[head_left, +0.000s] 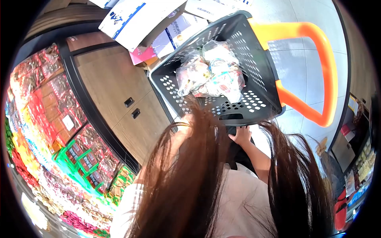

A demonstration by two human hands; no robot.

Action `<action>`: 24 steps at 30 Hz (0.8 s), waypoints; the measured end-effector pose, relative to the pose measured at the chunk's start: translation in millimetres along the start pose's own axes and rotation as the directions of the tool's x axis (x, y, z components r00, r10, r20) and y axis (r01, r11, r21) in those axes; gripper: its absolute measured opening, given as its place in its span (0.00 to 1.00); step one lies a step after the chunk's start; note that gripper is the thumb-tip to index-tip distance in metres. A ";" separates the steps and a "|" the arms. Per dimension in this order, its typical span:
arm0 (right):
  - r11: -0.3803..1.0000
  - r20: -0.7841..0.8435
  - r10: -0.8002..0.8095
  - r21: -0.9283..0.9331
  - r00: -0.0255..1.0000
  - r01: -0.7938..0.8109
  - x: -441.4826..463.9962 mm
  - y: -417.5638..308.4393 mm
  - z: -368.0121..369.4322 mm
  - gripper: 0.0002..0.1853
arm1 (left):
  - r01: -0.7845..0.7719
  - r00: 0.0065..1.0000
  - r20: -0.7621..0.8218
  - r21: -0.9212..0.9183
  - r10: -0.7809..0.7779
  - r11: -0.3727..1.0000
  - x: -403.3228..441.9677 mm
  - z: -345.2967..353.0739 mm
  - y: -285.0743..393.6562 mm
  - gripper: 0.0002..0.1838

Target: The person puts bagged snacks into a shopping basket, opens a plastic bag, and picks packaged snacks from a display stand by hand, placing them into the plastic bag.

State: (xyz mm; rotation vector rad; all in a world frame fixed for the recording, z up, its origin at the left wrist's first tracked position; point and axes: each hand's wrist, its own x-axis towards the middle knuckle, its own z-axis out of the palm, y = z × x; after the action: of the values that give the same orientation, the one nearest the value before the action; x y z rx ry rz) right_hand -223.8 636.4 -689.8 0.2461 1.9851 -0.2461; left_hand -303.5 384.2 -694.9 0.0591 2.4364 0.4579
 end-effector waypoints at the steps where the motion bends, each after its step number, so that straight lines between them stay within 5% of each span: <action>1: 1.000 -0.001 -0.009 -0.015 1.000 0.009 -8.3 -4.8 -0.6 0.39 | -0.008 1.000 -0.003 -0.022 0.008 1.000 -6.2 2.5 -2.0 0.09; 3: 0.914 0.036 -0.340 -0.221 0.940 0.339 -27.3 -14.8 -9.4 0.36 | -0.023 1.000 0.000 -0.071 0.023 0.997 -25.6 10.3 -4.7 0.10; 4: 0.832 0.267 -0.518 -0.066 0.813 0.551 -21.9 -18.9 -20.6 0.32 | -0.026 1.000 0.007 -0.095 0.027 0.995 -26.8 19.7 -4.5 0.11; 5: 0.802 0.549 -0.595 0.362 0.587 0.475 -26.3 -42.1 -69.4 0.27 | -0.029 0.999 0.011 -0.117 0.030 0.993 -25.6 26.2 -0.6 0.11; 7: 0.589 0.290 -0.784 0.630 0.549 0.507 -16.5 -70.6 -123.0 0.20 | -0.032 0.999 0.023 -0.156 0.037 0.987 -22.4 35.7 5.2 0.12; 9: 0.565 -0.063 -0.611 0.664 0.789 0.490 27.8 -92.1 -147.0 0.16 | -0.028 0.999 0.032 -0.180 0.034 0.983 -13.2 41.8 4.8 0.13; 10: 0.642 -0.262 -0.485 0.541 0.834 0.543 61.3 -103.0 -161.4 0.16 | -0.020 0.999 0.033 -0.192 0.027 0.981 -8.3 46.1 1.0 0.13; 11: 0.782 -0.340 -0.414 0.343 0.844 0.521 117.1 -93.4 -158.1 0.16 | 0.018 1.000 0.020 -0.185 -0.015 0.983 -4.3 56.9 -6.8 0.13; 12: 0.757 -0.517 -0.552 0.016 0.654 0.653 181.6 -81.2 -147.3 0.18 | 0.063 0.998 0.004 -0.154 -0.063 0.986 1.7 67.5 -13.8 0.16; 13: 0.835 -0.388 -0.459 0.119 0.799 0.538 211.2 -86.6 -152.1 0.19 | 0.108 0.994 -0.008 -0.121 -0.110 0.987 5.0 83.5 -22.7 0.18; 14: 0.852 -0.423 -0.499 -0.080 0.756 0.517 230.2 -96.1 -148.9 0.20 | 0.109 0.994 0.004 -0.171 -0.110 0.979 6.8 80.7 -23.3 0.18; 15: 0.847 -0.418 -0.509 -0.086 0.753 0.525 245.9 -102.3 -147.4 0.20 | 0.110 0.994 0.014 -0.219 -0.110 0.969 6.3 77.5 -23.0 0.17; 18: 0.971 -0.156 -0.235 -0.091 0.960 0.223 288.8 -119.7 -144.5 0.22 | -0.045 0.983 -0.177 -0.443 -0.038 0.896 -14.0 70.3 -19.6 0.11; 19: 0.969 -0.156 -0.243 -0.092 0.957 0.230 315.3 -114.6 -135.8 0.22 | -0.058 0.974 -0.211 -0.565 -0.076 0.823 -24.1 65.5 -16.8 0.11; 21: 0.965 -0.155 -0.226 -0.171 0.962 0.199 347.8 -107.9 -127.1 0.26 | -0.101 0.959 -0.281 -0.498 -0.050 0.861 -53.1 68.5 -20.8 0.10; 24: 0.954 -0.236 -0.265 0.073 0.935 0.290 338.6 -100.9 -121.7 0.26 | -0.017 0.969 -0.220 -0.512 -0.112 0.859 -69.7 63.5 -33.6 0.11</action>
State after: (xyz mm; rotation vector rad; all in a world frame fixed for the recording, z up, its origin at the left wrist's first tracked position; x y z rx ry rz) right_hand -496.3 595.1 -942.1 0.0603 2.2332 -0.5282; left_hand -207.4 361.5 -711.0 -0.3032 2.4569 1.1345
